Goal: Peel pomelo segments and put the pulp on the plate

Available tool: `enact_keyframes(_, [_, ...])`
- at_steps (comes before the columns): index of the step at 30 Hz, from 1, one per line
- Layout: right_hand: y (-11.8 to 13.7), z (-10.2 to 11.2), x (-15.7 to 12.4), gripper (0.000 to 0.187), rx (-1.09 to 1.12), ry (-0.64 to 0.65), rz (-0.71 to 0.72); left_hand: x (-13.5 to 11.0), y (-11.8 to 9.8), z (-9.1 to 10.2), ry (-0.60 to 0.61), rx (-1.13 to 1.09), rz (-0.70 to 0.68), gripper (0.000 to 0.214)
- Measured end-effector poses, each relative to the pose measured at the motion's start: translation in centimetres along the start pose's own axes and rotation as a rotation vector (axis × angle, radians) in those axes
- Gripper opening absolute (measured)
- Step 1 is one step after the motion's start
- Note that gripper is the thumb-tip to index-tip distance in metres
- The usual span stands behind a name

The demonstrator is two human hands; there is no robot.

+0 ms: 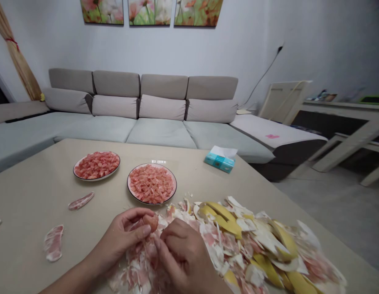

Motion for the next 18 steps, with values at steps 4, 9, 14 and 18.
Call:
enact_keyframes(4, [-0.8,0.5,-0.1,0.022,-0.055,-0.072,-0.071,0.1,-0.5,0.4,-0.030,0.094,-0.043,0.023])
enact_keyframes(9, [-1.9,-0.6,-0.2,0.011,0.039,0.068,-0.184,0.1,-0.1,0.0,-0.027,0.054,0.000,0.022])
enact_keyframes(14, [-2.0,1.0,0.2,0.027,0.233,-0.003,-0.171,0.1,-0.3,-0.1,-0.033,0.056,-0.007,0.022])
enact_keyframes(18, [-3.5,1.5,-0.1,0.012,0.278,-0.115,-0.268,0.1,-0.3,-0.2,-0.014,0.090,-0.005,0.022])
Point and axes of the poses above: each hand's wrist, its own x-axis towards the middle knuckle, its own z-axis out of the back of the hand, y = z × x, the point moved 10 cm from there along x, towards the middle knuckle, and after that the axes turned 11 degrees about -x, right-handed, at the moved point
